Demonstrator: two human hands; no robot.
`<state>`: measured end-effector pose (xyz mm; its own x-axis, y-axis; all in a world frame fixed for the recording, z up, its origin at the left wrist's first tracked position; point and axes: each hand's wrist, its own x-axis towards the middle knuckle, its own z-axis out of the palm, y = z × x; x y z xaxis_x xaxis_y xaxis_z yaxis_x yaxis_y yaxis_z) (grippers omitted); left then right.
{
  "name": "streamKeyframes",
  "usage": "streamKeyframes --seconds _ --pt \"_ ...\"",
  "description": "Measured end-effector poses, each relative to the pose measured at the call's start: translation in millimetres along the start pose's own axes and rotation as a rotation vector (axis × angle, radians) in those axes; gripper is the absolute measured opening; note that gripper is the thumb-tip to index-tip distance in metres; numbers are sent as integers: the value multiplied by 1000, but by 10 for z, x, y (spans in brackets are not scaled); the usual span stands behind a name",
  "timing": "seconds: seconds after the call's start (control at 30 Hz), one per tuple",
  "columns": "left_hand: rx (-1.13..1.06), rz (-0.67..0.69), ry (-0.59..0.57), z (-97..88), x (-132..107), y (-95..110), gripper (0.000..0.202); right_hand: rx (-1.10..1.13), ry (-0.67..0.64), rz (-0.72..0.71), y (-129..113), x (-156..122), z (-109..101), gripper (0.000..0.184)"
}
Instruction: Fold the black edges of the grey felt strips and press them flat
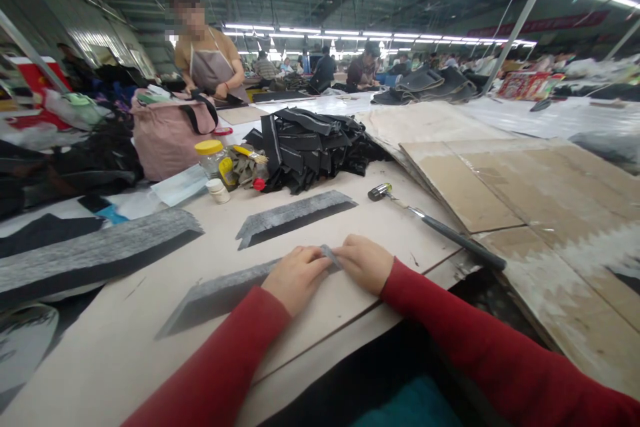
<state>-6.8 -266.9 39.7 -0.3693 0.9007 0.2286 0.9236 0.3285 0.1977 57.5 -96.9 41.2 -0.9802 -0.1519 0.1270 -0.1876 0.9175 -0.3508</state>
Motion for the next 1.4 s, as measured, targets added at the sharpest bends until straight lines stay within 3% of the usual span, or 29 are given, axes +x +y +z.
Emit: streamKeyframes --seconds 0.13,0.33,0.5,0.63,0.7,0.83,0.93,1.2,1.4 --pt "-8 -31 8 -5 -7 16 23 241 -47 94 26 57 -46 25" --pt "-17 -59 5 -13 0 23 23 745 -341 524 82 212 -221 21" --pt "-57 -76 14 -29 -2 30 21 958 -498 590 153 291 -270 12" --pt "-95 -108 21 -36 -2 34 22 853 -559 571 176 308 -236 20" --pt "-100 -116 13 -32 2 28 22 672 -490 498 149 301 -207 23" --pt "-120 -146 25 -17 2 6 25 245 -165 257 35 237 -123 17" --pt "-140 -155 37 -11 -1 -5 27 76 -30 180 -44 160 -50 17" --pt "-181 -149 54 -17 5 -13 25 39 95 94 -99 38 85 25" --pt "-182 -173 69 -24 5 -16 21 -64 70 3 -145 22 125 23"
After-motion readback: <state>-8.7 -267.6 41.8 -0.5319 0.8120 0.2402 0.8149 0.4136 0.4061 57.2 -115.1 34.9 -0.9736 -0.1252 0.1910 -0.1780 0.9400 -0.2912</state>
